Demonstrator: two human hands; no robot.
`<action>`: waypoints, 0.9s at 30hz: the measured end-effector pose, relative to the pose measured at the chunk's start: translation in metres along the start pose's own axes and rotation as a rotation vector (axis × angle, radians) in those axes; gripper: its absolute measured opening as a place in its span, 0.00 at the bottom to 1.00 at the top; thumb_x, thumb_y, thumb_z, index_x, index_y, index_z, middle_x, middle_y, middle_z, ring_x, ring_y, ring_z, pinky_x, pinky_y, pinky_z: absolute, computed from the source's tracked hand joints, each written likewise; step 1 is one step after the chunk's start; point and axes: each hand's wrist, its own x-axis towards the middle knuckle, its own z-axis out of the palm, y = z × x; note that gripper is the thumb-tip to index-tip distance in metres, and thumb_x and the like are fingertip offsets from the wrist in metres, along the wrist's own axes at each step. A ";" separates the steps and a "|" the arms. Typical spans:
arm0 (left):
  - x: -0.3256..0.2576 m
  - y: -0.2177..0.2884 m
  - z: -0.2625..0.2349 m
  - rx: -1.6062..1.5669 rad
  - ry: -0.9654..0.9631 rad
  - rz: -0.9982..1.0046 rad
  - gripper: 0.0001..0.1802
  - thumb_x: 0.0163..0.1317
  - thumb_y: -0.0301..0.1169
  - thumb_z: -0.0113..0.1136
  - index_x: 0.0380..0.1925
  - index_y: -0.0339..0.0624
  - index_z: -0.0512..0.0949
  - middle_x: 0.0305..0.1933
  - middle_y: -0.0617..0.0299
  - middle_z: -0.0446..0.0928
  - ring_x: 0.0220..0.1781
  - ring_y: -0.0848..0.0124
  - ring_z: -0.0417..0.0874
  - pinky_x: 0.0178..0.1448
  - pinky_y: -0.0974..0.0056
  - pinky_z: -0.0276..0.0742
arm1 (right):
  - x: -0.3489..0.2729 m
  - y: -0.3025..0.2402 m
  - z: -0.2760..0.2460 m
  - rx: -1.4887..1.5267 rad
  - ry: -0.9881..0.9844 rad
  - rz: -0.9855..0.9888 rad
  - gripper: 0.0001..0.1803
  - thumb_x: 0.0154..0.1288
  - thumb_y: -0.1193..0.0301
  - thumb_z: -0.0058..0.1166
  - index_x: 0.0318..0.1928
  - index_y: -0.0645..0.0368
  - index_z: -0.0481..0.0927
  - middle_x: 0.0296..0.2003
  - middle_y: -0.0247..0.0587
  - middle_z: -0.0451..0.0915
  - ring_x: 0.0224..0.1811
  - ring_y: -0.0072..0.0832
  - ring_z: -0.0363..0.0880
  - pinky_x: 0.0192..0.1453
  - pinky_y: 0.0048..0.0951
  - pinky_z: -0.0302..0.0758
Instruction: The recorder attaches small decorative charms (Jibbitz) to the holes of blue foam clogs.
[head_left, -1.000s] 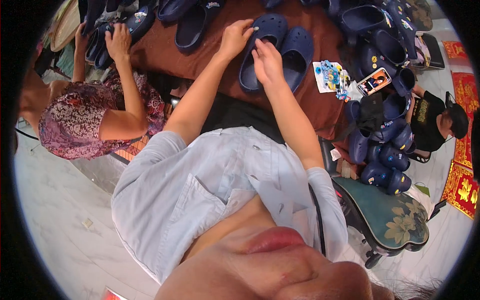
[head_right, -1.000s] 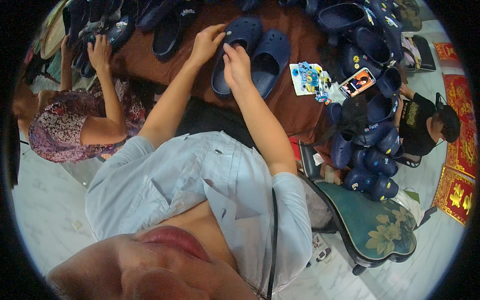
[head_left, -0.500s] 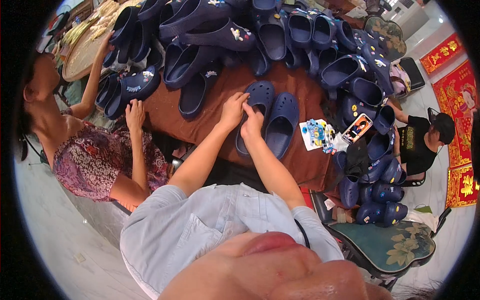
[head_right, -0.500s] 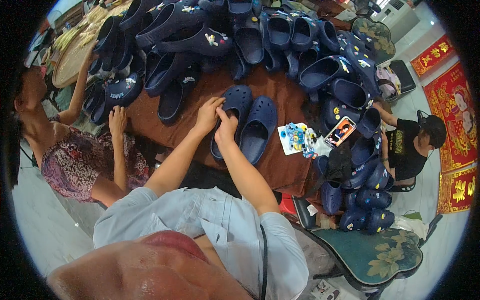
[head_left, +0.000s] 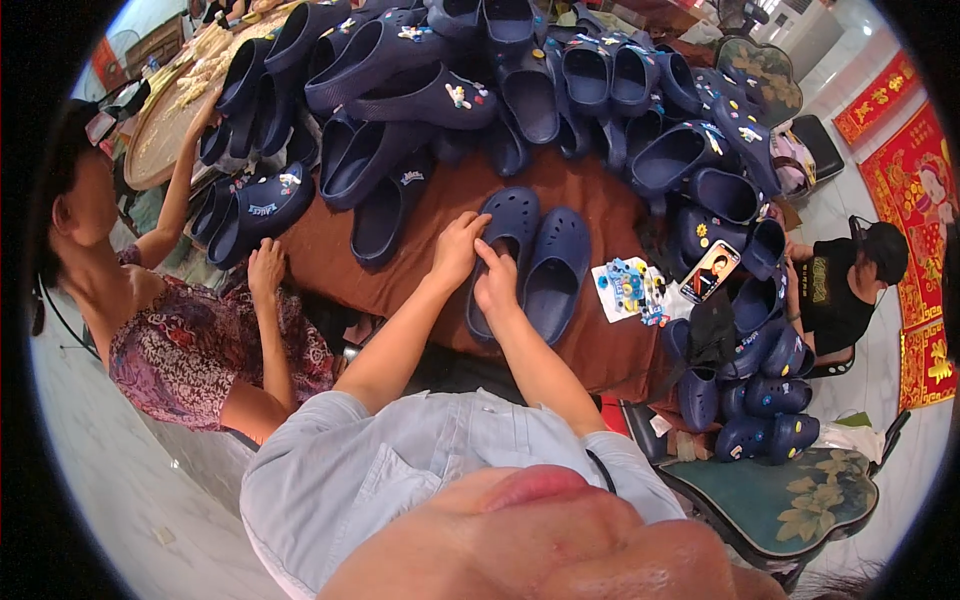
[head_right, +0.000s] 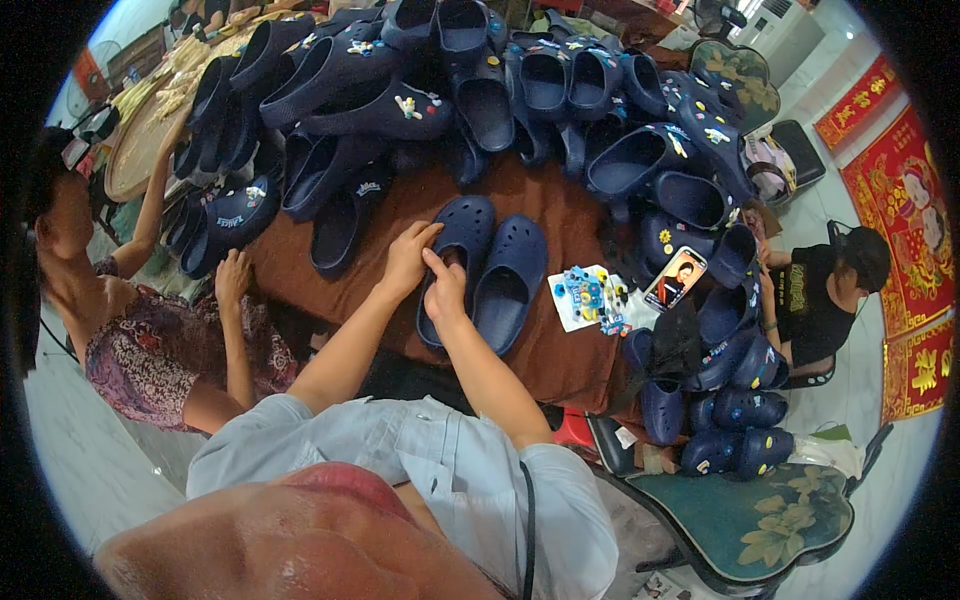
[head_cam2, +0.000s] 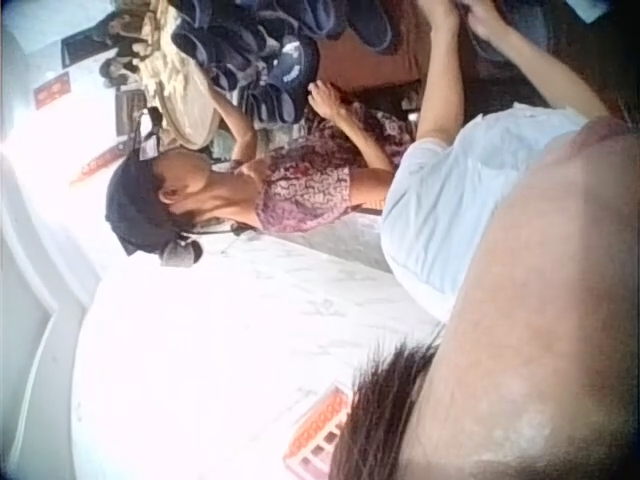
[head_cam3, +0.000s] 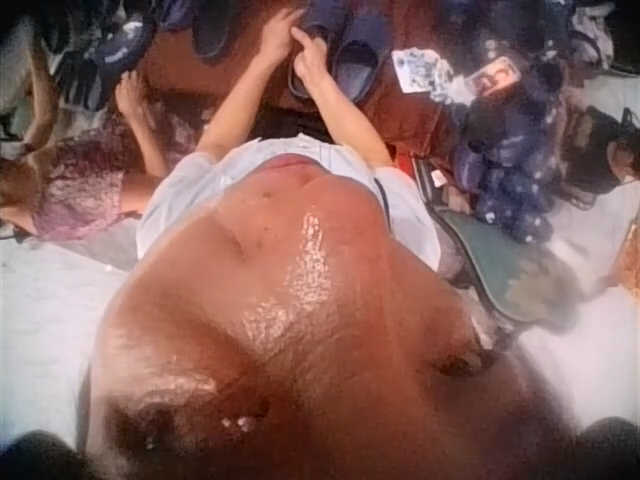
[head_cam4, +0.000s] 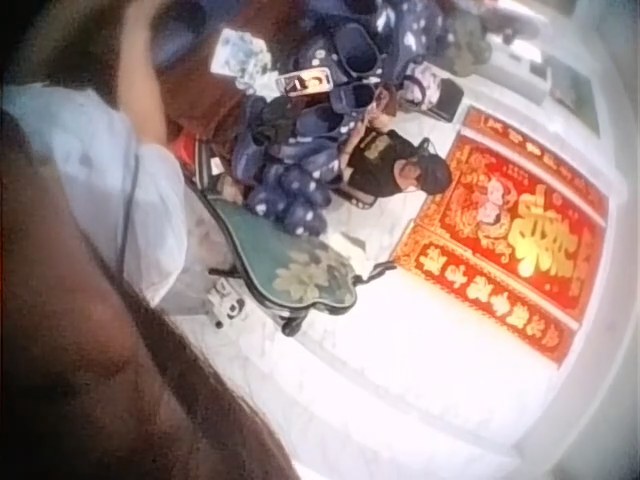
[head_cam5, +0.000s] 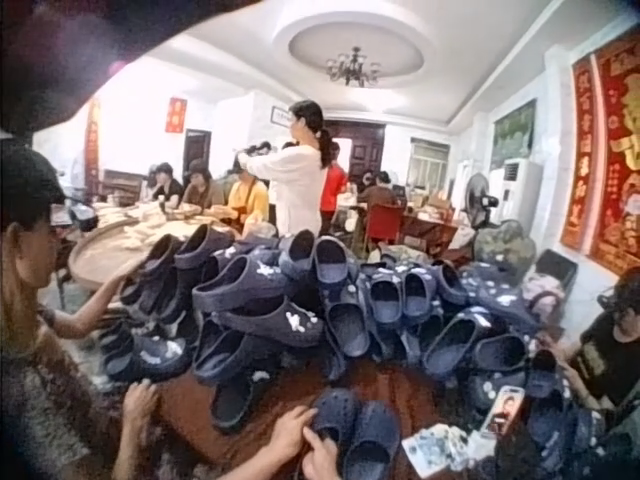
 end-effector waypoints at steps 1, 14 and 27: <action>-0.001 0.001 0.001 0.011 -0.006 -0.009 0.22 0.56 0.19 0.55 0.52 0.40 0.80 0.49 0.51 0.79 0.49 0.52 0.83 0.49 0.56 0.79 | -0.002 -0.001 0.000 0.019 -0.014 0.055 0.21 0.64 0.78 0.59 0.57 0.63 0.71 0.54 0.39 0.74 0.60 0.29 0.70 0.67 0.30 0.64; 0.008 0.008 -0.004 -0.008 -0.009 -0.005 0.20 0.55 0.18 0.57 0.49 0.37 0.80 0.46 0.51 0.80 0.47 0.53 0.84 0.49 0.57 0.80 | -0.001 -0.004 0.005 0.059 -0.001 -0.002 0.25 0.63 0.74 0.63 0.59 0.66 0.71 0.57 0.39 0.73 0.63 0.29 0.68 0.68 0.31 0.61; 0.012 0.010 -0.008 -0.006 -0.079 -0.017 0.20 0.53 0.17 0.56 0.48 0.36 0.80 0.47 0.52 0.81 0.46 0.55 0.85 0.48 0.58 0.81 | 0.001 -0.003 0.009 0.004 -0.033 -0.035 0.22 0.66 0.73 0.61 0.58 0.65 0.72 0.56 0.38 0.74 0.62 0.28 0.69 0.69 0.30 0.61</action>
